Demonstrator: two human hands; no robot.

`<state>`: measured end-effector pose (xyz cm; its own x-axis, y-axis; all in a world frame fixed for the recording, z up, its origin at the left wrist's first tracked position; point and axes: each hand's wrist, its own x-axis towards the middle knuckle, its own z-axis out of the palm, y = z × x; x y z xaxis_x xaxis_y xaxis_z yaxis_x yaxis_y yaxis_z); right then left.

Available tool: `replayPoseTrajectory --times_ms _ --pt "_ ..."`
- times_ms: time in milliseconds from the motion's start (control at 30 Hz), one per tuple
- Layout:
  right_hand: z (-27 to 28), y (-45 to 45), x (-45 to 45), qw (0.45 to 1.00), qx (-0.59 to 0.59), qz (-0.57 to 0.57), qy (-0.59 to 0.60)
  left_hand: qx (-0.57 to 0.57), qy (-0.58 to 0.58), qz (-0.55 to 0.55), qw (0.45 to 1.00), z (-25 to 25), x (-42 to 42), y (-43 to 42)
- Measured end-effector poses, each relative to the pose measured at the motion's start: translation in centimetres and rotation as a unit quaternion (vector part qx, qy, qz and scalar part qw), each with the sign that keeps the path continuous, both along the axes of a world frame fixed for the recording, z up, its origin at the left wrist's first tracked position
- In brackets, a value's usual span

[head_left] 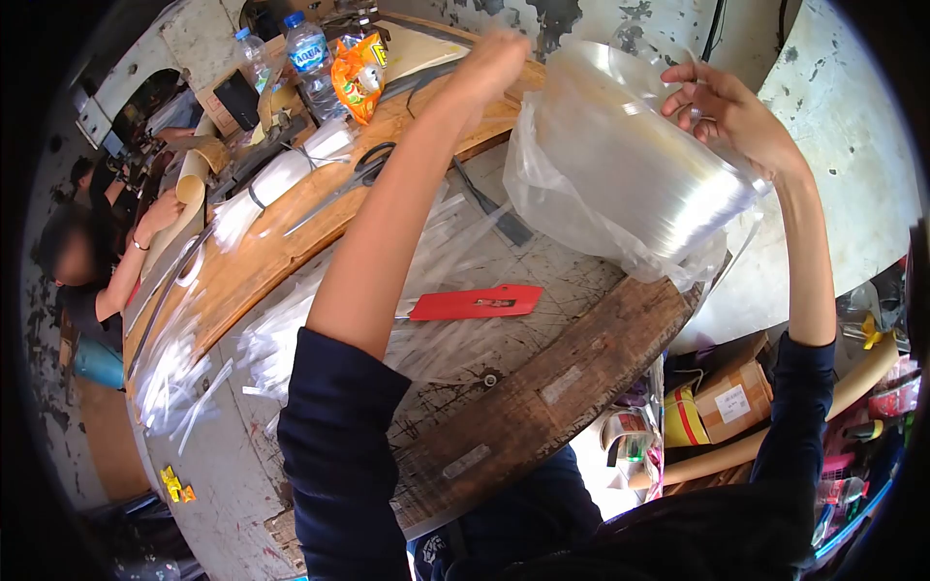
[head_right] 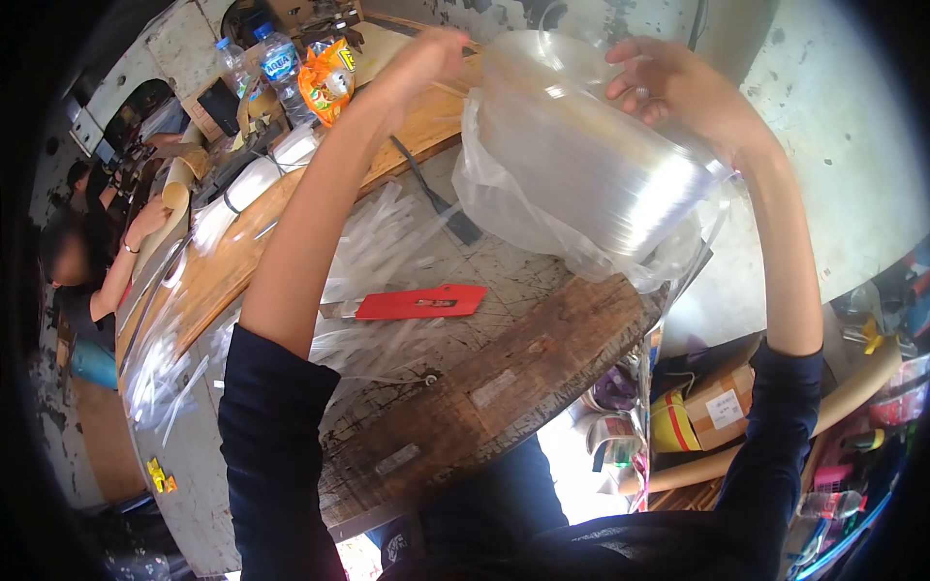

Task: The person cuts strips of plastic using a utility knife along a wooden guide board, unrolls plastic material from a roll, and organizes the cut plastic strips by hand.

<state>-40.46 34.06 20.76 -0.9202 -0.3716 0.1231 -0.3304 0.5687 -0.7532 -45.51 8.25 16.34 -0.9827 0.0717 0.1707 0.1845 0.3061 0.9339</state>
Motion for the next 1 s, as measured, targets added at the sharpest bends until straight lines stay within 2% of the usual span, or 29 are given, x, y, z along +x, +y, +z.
replayPoseTrajectory --times_ms 33,100,133,200,267,333,367,433,467,500,533,567,600,633,667,700,767,833,867,900,933,1000 --pt "-0.5 -0.2 0.1 1.000 -0.001 0.001 0.000 -0.001 0.000 0.001 1.000 -0.4 0.7 0.0" --pt "-1.3 -0.8 0.6 0.965 0.202 -0.020 0.167 -0.076 -0.011 -0.083 0.994 -1.1 2.0 0.0" --pt "-1.0 -1.2 0.7 0.965 0.201 -0.021 0.167 -0.095 0.036 -0.101 0.990 -1.0 2.7 -0.3" --pt "-0.3 -2.1 1.1 0.980 0.182 -0.014 0.074 -0.108 0.065 -0.100 0.987 -0.8 3.3 -0.2" --pt "-0.5 -2.2 1.4 0.978 0.184 -0.010 0.100 -0.120 0.098 -0.096 0.983 -0.7 3.7 0.1" --pt "-0.4 -2.5 1.6 0.974 0.185 -0.003 0.127 -0.240 0.220 -0.013 0.945 -0.5 4.4 0.7" --pt "-0.2 -2.7 1.8 0.976 0.184 -0.042 0.111 -0.240 0.219 -0.013 0.945 -0.4 4.8 0.7" --pt "-0.4 -2.8 2.0 0.975 0.183 -0.084 0.094 -0.277 0.320 -0.022 0.906 -0.2 5.5 1.1" --pt "-0.8 -2.8 2.1 0.970 0.147 -0.096 0.168 -0.276 0.320 -0.023 0.906 -0.2 5.4 1.3" --pt "-1.1 -2.8 2.2 0.958 0.110 -0.107 0.242 -0.253 0.394 -0.024 0.883 -0.1 5.4 1.6" --pt "-1.4 -2.7 2.1 0.958 0.111 -0.107 0.242 -0.228 0.465 -0.024 0.855 0.2 5.7 1.8" --pt "-1.6 -2.6 1.9 0.942 0.116 -0.097 0.301 -0.227 0.466 -0.023 0.855 0.8 5.8 2.0" --pt "-1.7 -2.4 1.8 0.921 0.119 -0.085 0.360 -0.232 0.436 -0.070 0.867 1.7 5.7 2.2" --pt "-1.7 -2.2 1.7 0.921 0.120 -0.084 0.362 -0.234 0.422 -0.092 0.871 1.9 5.2 2.6" --pt "-1.7 -1.9 1.6 0.948 0.079 -0.057 0.304 -0.235 0.406 -0.115 0.875 2.1 4.6 3.0" --pt "-1.7 -1.6 1.6 0.968 0.039 -0.029 0.245 -0.195 0.452 -0.116 0.862 1.6 3.2 3.8" --pt "-1.4 -1.1 1.5 0.973 0.079 -0.046 0.210 -0.154 0.496 -0.114 0.847 2.1 2.8 4.8" --pt "-1.0 -0.8 1.3 0.975 0.120 -0.062 0.175 -0.305 0.321 -0.145 0.885 3.0 2.4 5.4" --pt "-0.8 -0.7 1.1 0.972 0.174 -0.031 0.155 -0.305 0.320 -0.144 0.885 3.2 1.3 5.9" --pt "-0.5 -0.6 0.9 0.964 0.227 -0.001 0.136 -0.357 0.289 -0.179 0.870 3.9 0.1 6.2" --pt "-0.1 -0.9 0.7 0.964 0.227 0.000 0.135 -0.407 0.255 -0.214 0.850 4.3 -0.4 6.4" --pt "0.9 -1.6 0.3 0.929 0.351 0.006 0.121 -0.441 0.245 -0.200 0.840 4.0 -0.9 7.0"
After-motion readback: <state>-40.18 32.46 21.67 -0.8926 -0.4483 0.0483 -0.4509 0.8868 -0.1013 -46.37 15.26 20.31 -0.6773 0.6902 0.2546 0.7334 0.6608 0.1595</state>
